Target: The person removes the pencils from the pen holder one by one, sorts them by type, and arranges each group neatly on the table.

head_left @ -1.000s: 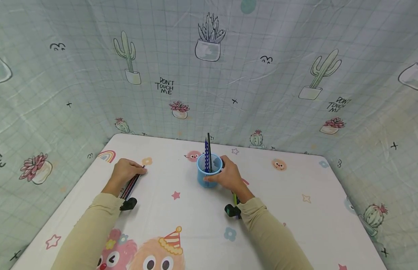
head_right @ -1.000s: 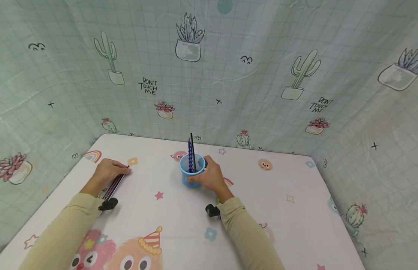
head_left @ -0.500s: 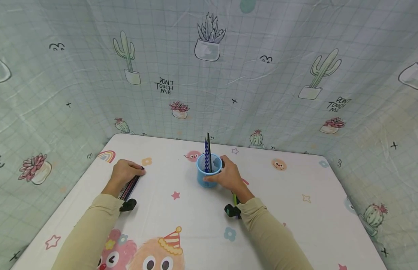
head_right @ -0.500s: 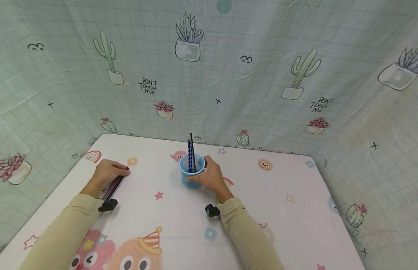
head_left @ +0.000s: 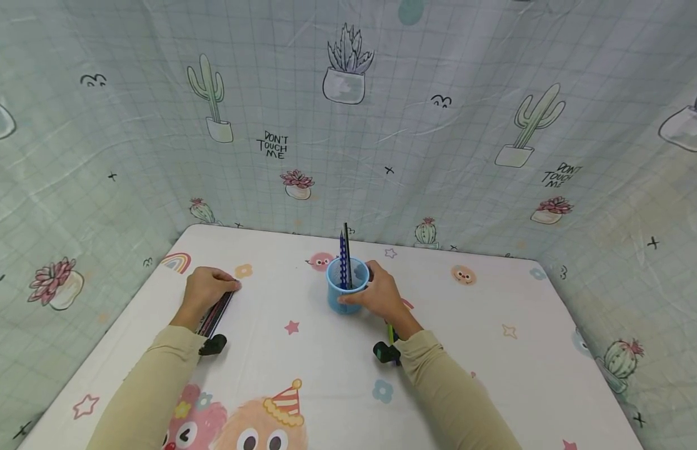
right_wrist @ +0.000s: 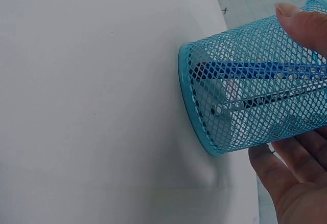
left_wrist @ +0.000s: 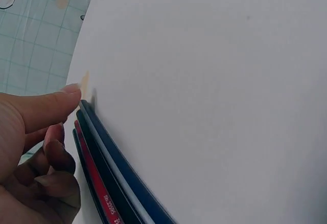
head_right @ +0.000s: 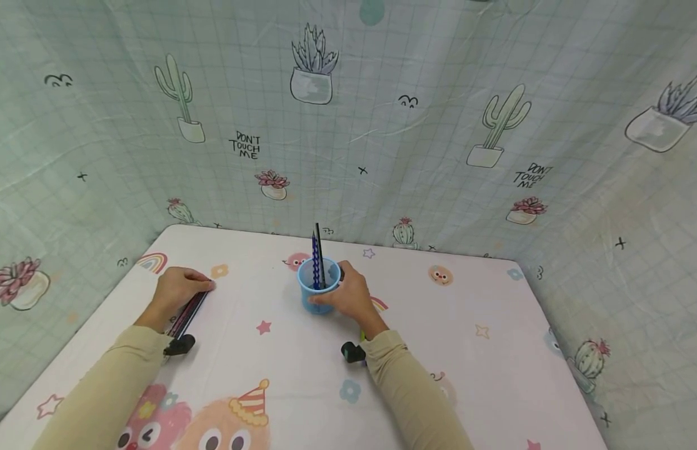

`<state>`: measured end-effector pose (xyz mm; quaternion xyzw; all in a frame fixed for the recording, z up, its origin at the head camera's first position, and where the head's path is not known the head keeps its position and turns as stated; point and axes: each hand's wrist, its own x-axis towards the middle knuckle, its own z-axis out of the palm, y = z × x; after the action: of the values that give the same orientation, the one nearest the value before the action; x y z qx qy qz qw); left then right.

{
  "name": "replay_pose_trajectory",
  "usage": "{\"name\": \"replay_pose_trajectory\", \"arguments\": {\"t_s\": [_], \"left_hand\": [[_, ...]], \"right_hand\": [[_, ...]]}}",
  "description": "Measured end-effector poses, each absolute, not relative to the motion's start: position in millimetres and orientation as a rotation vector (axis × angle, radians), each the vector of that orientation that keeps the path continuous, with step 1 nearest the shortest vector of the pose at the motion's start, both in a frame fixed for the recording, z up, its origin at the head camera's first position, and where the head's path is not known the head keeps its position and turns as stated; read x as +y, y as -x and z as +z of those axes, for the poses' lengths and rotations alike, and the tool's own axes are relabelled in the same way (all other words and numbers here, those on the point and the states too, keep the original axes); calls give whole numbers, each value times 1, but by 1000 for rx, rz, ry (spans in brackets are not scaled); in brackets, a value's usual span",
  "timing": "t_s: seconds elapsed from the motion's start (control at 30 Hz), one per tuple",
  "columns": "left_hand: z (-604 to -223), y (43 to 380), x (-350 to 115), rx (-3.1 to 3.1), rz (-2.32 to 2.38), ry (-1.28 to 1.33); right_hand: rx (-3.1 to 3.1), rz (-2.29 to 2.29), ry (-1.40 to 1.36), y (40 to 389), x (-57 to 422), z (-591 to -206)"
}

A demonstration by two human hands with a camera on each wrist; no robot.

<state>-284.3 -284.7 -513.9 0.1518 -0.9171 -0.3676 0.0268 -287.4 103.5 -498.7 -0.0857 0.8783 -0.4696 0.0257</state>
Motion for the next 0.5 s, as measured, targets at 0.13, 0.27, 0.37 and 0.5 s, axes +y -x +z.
{"name": "replay_pose_trajectory", "arguments": {"t_s": [0.13, 0.27, 0.37, 0.5], "left_hand": [[-508, 284, -277, -2776, -1186, -415], [-499, 285, -262, -2745, -1342, -379], [-494, 283, -249, -2721, -1455, -319], [-490, 280, -227, -2671, -1613, -182]], "right_hand": [[2725, -1453, 259, 288, 103, -498], [2739, -1448, 246, 288, 104, -498], [2732, -1453, 256, 288, 104, -499], [2713, -1473, 271, 287, 103, -501]]}}
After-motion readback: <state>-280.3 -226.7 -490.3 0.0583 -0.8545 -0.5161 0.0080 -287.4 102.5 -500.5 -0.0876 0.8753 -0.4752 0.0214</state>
